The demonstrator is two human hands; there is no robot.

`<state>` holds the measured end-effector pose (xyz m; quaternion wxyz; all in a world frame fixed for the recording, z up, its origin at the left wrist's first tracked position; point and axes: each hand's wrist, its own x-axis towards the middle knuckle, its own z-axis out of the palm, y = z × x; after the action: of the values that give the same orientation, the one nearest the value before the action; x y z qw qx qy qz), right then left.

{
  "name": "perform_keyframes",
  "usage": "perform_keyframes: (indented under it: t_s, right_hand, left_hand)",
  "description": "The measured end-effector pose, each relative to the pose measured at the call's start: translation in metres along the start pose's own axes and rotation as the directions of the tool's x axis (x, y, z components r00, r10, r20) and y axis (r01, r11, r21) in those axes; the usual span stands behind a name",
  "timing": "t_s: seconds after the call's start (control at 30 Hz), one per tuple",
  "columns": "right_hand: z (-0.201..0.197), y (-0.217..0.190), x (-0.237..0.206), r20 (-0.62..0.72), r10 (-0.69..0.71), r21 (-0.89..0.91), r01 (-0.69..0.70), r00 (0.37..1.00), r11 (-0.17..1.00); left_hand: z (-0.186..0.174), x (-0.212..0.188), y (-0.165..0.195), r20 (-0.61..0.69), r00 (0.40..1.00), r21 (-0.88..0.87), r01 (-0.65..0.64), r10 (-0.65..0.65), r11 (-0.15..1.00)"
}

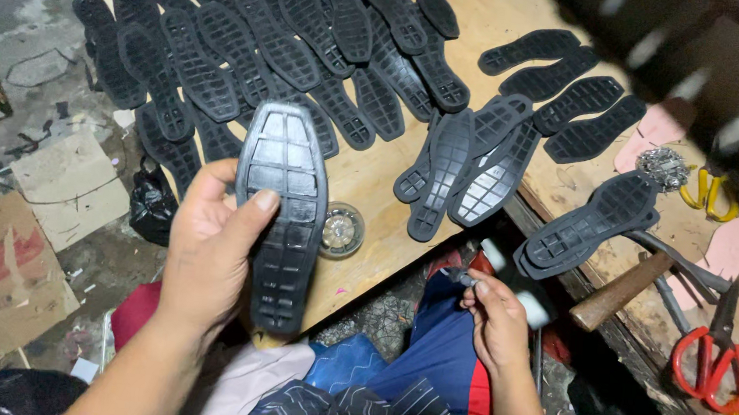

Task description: The person holds a rubber shoe sole in one hand and applies glue to its textured surface with a small brush dipped in a glue container, then places the coated sole on the workbench and picks up the next sole to repeat the process.

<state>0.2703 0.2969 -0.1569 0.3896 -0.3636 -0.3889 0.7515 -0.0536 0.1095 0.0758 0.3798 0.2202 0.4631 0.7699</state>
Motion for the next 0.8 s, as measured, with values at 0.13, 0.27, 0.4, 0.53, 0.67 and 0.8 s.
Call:
perform_keyframes:
  t_s: [0.13,0.27,0.4,0.53,0.67,0.8]
  right_hand:
    - [0.003,0.002,0.006,0.024,0.012,0.07,-0.013,1.0,0.997]
    - [0.002,0.003,0.009,0.042,0.014,0.203,-0.022,0.999,0.979]
    - [-0.001,0.005,0.012,0.072,0.025,0.332,-0.048,0.997,0.942]
    - [0.0,0.008,0.014,0.039,0.034,0.356,-0.046,0.999,0.934]
    - [0.002,0.012,0.014,0.005,0.064,0.355,-0.061,0.998,0.933]
    - [0.004,0.017,0.015,0.05,0.095,0.44,-0.107,0.994,0.892]
  left_hand:
    - [0.046,0.03,0.029,0.248,0.942,0.37,-0.307,0.225,0.877]
    - [0.086,0.073,0.041,0.396,0.898,0.705,-0.431,0.192,0.563]
    - [0.107,0.144,0.028,0.355,0.934,0.863,-0.343,0.037,0.371]
    - [0.124,0.246,0.002,0.564,0.766,0.676,-0.643,0.309,0.361]
    - [0.156,0.336,-0.034,0.276,0.923,0.563,-0.382,0.269,0.733]
    - [0.209,0.383,-0.09,0.164,0.964,0.27,-0.246,0.207,0.931]
